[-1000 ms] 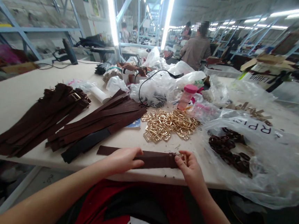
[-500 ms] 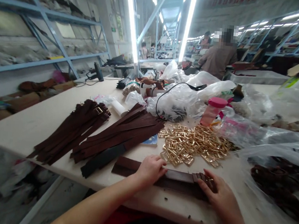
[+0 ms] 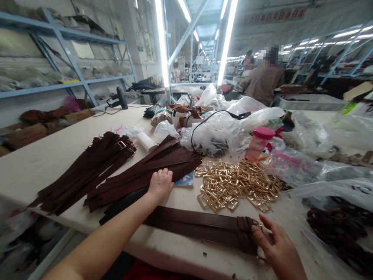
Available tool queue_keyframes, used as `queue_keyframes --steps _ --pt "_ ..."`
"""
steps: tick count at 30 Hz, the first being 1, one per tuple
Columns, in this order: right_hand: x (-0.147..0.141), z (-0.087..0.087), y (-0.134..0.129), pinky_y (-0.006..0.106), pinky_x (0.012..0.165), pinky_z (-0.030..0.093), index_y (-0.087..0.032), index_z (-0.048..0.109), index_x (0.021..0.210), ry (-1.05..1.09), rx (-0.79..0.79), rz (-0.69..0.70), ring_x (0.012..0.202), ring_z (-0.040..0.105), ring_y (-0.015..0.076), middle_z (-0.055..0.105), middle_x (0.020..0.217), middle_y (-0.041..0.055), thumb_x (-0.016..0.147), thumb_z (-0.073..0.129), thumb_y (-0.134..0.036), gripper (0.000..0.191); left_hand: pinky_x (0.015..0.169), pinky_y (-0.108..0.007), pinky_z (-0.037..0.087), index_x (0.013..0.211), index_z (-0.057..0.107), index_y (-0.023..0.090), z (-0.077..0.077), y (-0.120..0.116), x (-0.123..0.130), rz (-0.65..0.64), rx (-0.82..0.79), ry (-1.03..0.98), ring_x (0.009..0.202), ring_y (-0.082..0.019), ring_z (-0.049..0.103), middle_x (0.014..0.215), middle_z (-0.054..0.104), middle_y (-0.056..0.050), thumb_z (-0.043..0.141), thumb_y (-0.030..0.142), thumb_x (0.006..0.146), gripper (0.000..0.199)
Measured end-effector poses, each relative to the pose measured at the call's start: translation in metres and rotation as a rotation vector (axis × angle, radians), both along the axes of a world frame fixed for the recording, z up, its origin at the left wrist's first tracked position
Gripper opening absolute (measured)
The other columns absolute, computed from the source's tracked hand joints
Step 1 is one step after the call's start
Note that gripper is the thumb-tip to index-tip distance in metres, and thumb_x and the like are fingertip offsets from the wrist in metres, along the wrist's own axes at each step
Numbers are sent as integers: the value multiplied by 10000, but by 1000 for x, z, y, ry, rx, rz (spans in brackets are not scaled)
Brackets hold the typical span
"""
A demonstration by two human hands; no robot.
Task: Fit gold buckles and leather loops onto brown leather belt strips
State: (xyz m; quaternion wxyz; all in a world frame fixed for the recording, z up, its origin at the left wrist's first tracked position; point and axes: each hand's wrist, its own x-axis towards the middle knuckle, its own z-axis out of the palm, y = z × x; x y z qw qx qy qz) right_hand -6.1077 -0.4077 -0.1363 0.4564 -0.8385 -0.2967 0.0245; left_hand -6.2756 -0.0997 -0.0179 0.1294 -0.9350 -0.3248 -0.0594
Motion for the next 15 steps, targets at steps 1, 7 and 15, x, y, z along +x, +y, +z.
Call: queue_keyframes --steps 1,7,15 --pt "-4 4 -3 433 851 450 -198 524 1117 1 11 -11 956 565 275 572 1098 104 765 439 -594 537 782 -374 377 975 545 121 -1 -3 0 2 0 -2 942 -275 495 995 530 -134 552 258 800 223" --pt "-41 38 -10 439 870 432 -215 535 1068 -114 146 10 974 543 268 582 1048 91 805 456 -490 388 813 -375 362 934 542 141 11 -20 -6 11 -54 -43 979 -270 490 1002 549 -136 476 189 824 137" --pt "-76 63 -1 343 722 460 -191 485 1146 245 306 151 774 573 205 592 935 71 819 471 -500 450 603 -233 380 794 505 179 45 -64 -58 -214 -690 -110 679 -146 536 721 560 19 511 325 782 147"
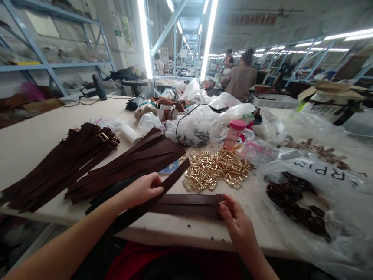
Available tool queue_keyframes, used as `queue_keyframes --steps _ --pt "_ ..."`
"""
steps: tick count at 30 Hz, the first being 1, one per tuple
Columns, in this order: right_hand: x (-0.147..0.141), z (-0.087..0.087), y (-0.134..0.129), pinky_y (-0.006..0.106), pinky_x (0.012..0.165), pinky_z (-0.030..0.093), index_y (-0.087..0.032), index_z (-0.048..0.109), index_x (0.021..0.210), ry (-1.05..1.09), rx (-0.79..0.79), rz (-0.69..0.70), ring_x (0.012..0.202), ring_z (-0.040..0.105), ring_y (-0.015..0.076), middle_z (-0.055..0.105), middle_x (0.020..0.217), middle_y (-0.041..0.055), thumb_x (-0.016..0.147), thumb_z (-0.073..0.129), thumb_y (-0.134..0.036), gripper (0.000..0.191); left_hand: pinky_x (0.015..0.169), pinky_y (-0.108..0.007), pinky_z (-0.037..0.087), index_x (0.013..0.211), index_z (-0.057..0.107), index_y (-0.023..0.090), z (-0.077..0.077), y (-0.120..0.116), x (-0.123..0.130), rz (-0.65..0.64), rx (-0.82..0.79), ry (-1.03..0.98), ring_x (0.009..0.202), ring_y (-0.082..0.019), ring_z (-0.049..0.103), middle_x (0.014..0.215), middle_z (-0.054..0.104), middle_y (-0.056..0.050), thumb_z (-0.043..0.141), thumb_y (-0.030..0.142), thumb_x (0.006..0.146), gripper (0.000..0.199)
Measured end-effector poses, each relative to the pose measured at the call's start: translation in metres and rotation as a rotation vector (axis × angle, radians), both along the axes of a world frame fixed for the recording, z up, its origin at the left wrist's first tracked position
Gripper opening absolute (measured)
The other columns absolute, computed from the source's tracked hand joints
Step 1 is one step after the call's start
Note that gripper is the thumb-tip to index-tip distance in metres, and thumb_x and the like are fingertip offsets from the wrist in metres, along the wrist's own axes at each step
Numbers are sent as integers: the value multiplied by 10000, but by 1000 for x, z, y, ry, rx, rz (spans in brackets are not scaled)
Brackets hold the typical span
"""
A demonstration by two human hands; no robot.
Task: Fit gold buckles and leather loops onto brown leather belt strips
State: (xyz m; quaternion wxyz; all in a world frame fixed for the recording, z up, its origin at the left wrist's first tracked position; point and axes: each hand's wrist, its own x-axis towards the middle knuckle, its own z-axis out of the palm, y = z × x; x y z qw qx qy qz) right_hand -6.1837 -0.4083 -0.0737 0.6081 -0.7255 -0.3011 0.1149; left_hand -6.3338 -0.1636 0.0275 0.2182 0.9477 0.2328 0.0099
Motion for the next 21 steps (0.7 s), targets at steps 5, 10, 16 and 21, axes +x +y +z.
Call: queue_keyframes --steps 5,10,16,21 --pt "-10 4 26 253 541 434 -194 415 1232 331 94 172 689 533 160 571 878 35 752 534 -558 614 553 -191 354 782 513 160 -11 -46 -32 -53 -783 136 600 -92 475 685 522 53 605 348 701 225" --pt "-11 -1 47 232 494 383 -188 573 999 346 -37 136 593 457 126 524 721 -3 701 591 -521 448 599 -254 430 899 515 154 -33 -55 -29 12 -1421 234 611 -131 569 765 628 -29 582 385 755 280" --pt "26 -8 41 296 629 403 -199 621 963 -84 -218 36 671 520 166 597 762 23 736 559 -464 354 720 -294 468 1058 553 91 -59 -32 -27 -61 -1828 308 837 -193 605 934 646 -112 454 488 836 465" --pt "44 -14 32 292 622 405 -199 622 977 -200 -283 -11 660 534 171 602 739 21 764 530 -442 336 752 -356 473 1149 520 99 -69 -20 -37 -142 -1861 322 850 -229 610 957 642 -119 369 556 849 567"
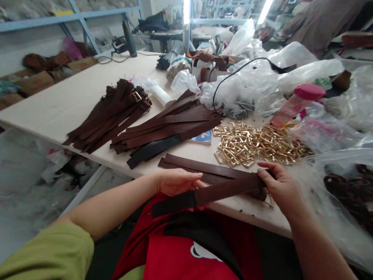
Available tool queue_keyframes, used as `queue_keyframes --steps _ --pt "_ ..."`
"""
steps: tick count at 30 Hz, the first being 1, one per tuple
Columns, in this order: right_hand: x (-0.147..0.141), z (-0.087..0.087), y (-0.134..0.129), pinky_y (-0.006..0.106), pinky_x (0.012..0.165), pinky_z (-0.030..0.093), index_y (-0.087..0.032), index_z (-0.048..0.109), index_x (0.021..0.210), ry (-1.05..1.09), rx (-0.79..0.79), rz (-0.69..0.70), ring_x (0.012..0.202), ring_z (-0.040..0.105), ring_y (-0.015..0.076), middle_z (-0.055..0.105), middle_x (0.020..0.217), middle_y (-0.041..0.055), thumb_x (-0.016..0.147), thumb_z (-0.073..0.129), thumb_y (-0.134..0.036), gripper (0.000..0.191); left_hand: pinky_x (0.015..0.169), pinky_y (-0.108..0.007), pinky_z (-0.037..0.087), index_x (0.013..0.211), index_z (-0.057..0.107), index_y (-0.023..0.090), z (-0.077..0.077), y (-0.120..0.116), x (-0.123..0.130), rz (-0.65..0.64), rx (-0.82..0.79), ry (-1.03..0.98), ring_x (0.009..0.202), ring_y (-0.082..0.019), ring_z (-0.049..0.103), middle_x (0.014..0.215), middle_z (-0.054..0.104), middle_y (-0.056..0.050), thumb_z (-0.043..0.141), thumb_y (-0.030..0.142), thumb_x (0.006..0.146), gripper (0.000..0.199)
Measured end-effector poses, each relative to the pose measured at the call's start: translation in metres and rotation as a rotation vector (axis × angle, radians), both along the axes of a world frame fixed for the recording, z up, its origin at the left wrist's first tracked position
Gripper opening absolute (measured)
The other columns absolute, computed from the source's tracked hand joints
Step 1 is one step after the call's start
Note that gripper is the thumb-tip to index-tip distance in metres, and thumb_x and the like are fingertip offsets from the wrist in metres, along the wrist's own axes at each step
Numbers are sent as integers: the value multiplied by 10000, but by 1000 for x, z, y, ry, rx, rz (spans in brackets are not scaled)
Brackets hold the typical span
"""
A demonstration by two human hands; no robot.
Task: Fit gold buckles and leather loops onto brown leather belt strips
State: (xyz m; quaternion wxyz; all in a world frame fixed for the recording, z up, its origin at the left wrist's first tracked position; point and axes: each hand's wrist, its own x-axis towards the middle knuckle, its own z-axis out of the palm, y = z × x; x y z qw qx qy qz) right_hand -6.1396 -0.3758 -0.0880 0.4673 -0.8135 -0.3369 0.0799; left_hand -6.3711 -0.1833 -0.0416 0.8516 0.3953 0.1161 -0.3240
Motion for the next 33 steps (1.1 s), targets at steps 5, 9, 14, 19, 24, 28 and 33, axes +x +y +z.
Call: queue_keyframes --steps 5,9,14,19,24,28,33 --pt "-21 16 9 310 680 431 -189 609 985 21 161 30 733 549 181 607 816 41 788 519 -460 347 658 -332 482 1153 502 128 -1 -17 11 -26 -102 61 775 -220 613 895 639 -106 436 633 774 635" --pt "-34 28 12 303 661 455 -191 584 1021 101 270 53 721 546 167 597 835 38 789 533 -476 370 516 -202 410 1062 562 121 1 -34 23 105 81 136 536 -91 510 657 535 15 594 512 732 512" --pt "-35 21 6 292 629 497 -184 590 1044 363 213 151 761 562 171 623 912 60 783 519 -498 414 483 -190 331 856 548 148 8 -42 24 340 638 51 506 -77 452 625 520 50 652 392 660 330" --pt "-33 9 5 229 514 483 -190 581 1085 586 225 120 690 553 135 620 994 51 735 563 -435 427 589 -211 385 842 567 150 15 -40 21 247 1044 -83 667 -120 524 752 596 19 537 298 724 192" --pt "-37 9 8 218 532 478 -186 583 1054 595 278 80 728 563 145 630 923 40 714 579 -383 392 621 -236 434 947 541 165 20 -36 23 104 940 -72 724 -155 591 820 652 -7 517 283 749 232" --pt "-50 12 13 229 535 474 -186 588 1015 581 325 183 693 567 141 636 885 37 754 537 -365 321 638 -238 452 994 479 171 20 -44 39 69 655 -80 730 -145 608 836 659 -31 549 342 772 289" --pt "-23 5 -4 279 655 485 -185 588 1042 322 269 138 736 590 157 648 887 50 820 490 -373 307 571 -220 453 992 429 163 15 -54 59 102 588 -43 612 -118 596 755 649 -30 554 447 770 382"
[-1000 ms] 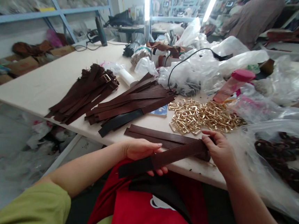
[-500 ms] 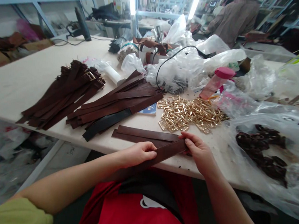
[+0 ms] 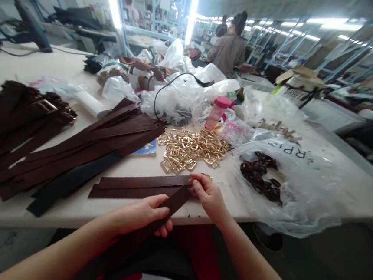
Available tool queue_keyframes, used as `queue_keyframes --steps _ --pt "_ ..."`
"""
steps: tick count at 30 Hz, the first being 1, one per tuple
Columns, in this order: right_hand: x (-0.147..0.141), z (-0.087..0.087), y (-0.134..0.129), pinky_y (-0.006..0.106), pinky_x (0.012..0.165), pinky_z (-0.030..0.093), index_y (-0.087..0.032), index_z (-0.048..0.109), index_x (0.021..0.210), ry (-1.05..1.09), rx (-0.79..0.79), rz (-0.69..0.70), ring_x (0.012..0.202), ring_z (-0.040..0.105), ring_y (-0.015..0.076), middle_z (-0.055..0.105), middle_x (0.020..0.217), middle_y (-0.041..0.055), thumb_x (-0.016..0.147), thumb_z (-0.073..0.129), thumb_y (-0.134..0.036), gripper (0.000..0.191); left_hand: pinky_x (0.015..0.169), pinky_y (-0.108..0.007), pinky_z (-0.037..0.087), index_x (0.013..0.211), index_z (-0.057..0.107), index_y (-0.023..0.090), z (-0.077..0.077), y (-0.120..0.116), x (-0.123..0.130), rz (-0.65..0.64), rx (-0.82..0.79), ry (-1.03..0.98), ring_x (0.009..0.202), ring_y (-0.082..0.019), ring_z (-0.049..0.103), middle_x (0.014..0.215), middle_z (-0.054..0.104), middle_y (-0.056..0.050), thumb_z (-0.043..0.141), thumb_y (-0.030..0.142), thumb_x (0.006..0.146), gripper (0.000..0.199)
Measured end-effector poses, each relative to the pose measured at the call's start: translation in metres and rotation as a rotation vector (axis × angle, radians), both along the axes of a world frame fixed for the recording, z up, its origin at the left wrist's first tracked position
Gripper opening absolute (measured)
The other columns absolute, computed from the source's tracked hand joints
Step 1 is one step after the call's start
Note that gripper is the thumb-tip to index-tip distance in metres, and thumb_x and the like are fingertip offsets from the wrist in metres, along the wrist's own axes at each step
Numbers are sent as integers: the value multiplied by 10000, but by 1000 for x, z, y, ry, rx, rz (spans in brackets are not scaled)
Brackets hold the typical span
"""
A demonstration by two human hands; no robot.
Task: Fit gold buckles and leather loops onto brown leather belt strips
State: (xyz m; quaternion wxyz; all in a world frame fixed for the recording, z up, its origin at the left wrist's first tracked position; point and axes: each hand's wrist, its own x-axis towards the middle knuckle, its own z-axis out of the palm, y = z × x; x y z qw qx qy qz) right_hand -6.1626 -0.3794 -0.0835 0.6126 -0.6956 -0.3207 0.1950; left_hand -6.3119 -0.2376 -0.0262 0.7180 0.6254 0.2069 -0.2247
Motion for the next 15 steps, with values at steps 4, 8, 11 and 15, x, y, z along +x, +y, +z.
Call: queue_keyframes --steps 4,8,11,15 --pt "70 -9 -53 318 678 481 -165 589 1024 -299 -99 -390 731 586 175 641 858 67 825 468 -401 332 500 -176 423 962 439 180 -2 6 7 120 5 19 528 -83 549 690 621 15 595 506 729 430" --pt "144 -11 -113 342 716 466 -130 558 1042 -556 -367 -772 760 580 190 628 879 89 844 342 -328 353 483 -162 406 1011 427 199 -7 7 13 163 -23 68 509 -80 539 659 616 31 627 535 692 505" --pt "178 -11 -131 339 755 445 -115 588 975 -594 -510 -775 809 568 206 622 901 109 813 356 -264 319 475 -163 396 1004 427 193 -13 -1 19 148 -32 65 505 -85 537 644 619 27 637 559 665 541" --pt "195 -15 -111 292 765 417 -152 627 913 -629 -721 -651 837 567 201 623 904 89 792 459 -261 234 478 -173 400 999 426 193 -13 -11 24 144 -15 83 507 -96 544 634 626 20 647 589 626 588"
